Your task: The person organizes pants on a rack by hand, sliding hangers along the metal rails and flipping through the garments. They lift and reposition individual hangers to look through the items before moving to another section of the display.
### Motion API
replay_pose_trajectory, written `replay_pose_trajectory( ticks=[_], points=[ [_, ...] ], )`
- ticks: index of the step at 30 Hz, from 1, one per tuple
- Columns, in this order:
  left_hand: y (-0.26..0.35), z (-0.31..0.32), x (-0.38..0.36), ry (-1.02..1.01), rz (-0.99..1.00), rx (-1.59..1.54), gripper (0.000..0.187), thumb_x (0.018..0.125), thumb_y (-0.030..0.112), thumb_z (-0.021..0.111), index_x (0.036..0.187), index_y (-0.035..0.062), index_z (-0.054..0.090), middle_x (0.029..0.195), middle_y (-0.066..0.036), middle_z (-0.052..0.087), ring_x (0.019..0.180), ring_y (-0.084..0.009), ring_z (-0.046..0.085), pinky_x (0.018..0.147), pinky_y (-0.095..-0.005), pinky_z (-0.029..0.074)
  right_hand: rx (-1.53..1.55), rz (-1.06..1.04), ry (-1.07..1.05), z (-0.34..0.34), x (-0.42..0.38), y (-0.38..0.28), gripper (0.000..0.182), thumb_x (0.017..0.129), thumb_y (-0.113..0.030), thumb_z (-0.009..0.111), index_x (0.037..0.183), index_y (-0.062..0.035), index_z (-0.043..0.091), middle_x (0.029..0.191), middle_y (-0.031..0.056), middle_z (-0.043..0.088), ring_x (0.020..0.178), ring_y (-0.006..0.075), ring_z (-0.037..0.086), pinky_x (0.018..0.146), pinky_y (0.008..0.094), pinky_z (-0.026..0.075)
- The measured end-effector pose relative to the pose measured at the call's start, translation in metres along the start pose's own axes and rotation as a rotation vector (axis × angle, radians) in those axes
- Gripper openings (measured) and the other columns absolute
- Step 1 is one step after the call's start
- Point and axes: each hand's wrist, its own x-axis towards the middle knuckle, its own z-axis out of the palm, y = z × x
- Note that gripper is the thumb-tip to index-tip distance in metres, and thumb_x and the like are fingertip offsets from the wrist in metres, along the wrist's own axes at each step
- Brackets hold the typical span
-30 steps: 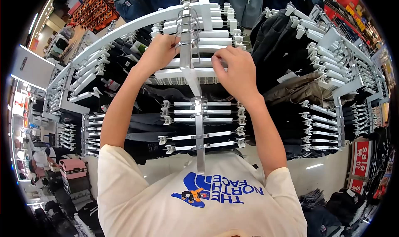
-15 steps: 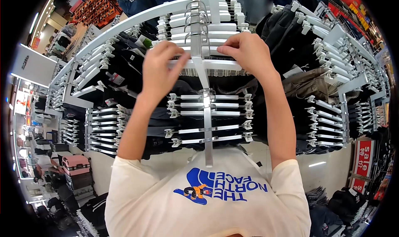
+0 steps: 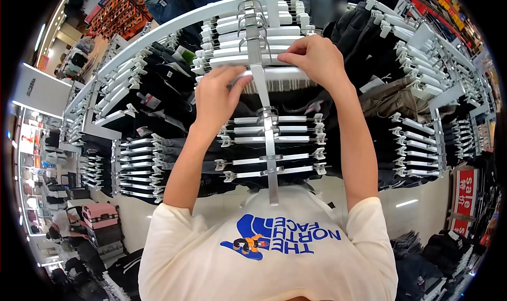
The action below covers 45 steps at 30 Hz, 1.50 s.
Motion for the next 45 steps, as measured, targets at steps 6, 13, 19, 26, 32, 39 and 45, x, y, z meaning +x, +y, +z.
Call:
replay_pose_trajectory(
  ticks=[6,13,19,26,32,39,45],
  points=[
    [-0.007,0.006,0.006,-0.003,-0.087,-0.019,0.025,0.094,0.030,0.084,0.109,0.0095,0.085,0.100,-0.013,0.081,0.086,-0.0343,0.076,0.073,-0.0419,0.058,-0.016,0.017,-0.023,0.000,-0.003,0.001,0.040,0.087,-0.045,0.088,0.100,-0.0073,0.088,0.088,0.0101,0.081,0.081,0.0232,0.077,0.077,0.0364,0.058],
    [-0.013,0.015,-0.005,0.079,0.000,-0.103,0.024,0.092,0.020,0.084,0.109,0.0034,0.083,0.103,-0.017,0.080,0.094,-0.0372,0.076,0.082,-0.0444,0.058,0.004,0.047,-0.020,0.002,-0.009,0.003,0.040,0.090,-0.048,0.082,0.103,-0.0113,0.087,0.093,0.0106,0.082,0.089,0.0300,0.078,0.081,0.0403,0.058],
    [-0.007,0.026,-0.023,0.256,0.128,0.065,0.032,0.092,0.019,0.081,0.120,0.0060,0.072,0.118,-0.011,0.071,0.114,-0.0370,0.062,0.103,-0.0500,0.047,0.002,-0.094,0.243,0.021,-0.028,0.006,0.031,0.101,-0.038,0.073,0.108,-0.0095,0.083,0.091,0.0167,0.078,0.084,0.0366,0.076,0.075,0.0404,0.056],
    [-0.005,0.010,-0.079,-0.004,0.082,0.072,0.088,0.091,0.016,0.079,0.169,0.0142,0.037,0.177,-0.015,0.029,0.162,-0.0484,0.025,0.129,-0.0644,0.029,-0.227,-0.159,0.318,0.022,-0.045,0.003,0.025,0.109,-0.028,0.068,0.120,-0.0081,0.079,0.100,0.0141,0.080,0.089,0.0289,0.078,0.081,0.0363,0.057],
    [-0.003,-0.009,-0.173,-0.022,-0.268,-0.347,0.043,0.101,0.014,0.073,0.142,0.0031,0.066,0.161,-0.018,0.055,0.153,-0.0414,0.047,0.126,-0.0473,0.040,-0.283,-0.406,0.532,0.042,-0.107,0.015,0.031,0.111,-0.015,0.063,0.137,-0.0005,0.070,0.142,0.0168,0.070,0.125,0.0355,0.069,0.109,0.0415,0.051],
    [0.012,-0.067,-0.293,0.199,-0.413,-0.211,0.028,0.099,0.006,0.071,0.126,0.0013,0.073,0.143,-0.015,0.067,0.129,-0.0376,0.065,0.108,-0.0437,0.054,0.165,0.243,0.966,0.089,-0.267,0.076,0.036,0.109,-0.008,0.064,0.143,0.0041,0.064,0.144,0.0209,0.066,0.128,0.0294,0.067,0.108,0.0398,0.055],
    [0.030,-0.076,-0.355,0.212,-0.566,-0.230,0.026,0.100,0.007,0.070,0.125,0.0026,0.073,0.140,-0.014,0.067,0.122,-0.0368,0.068,0.098,-0.0404,0.057,0.265,0.587,0.579,0.165,-0.424,0.102,0.035,0.102,-0.008,0.066,0.135,0.0018,0.069,0.132,0.0152,0.072,0.116,0.0250,0.071,0.096,0.0349,0.057]
  ],
)
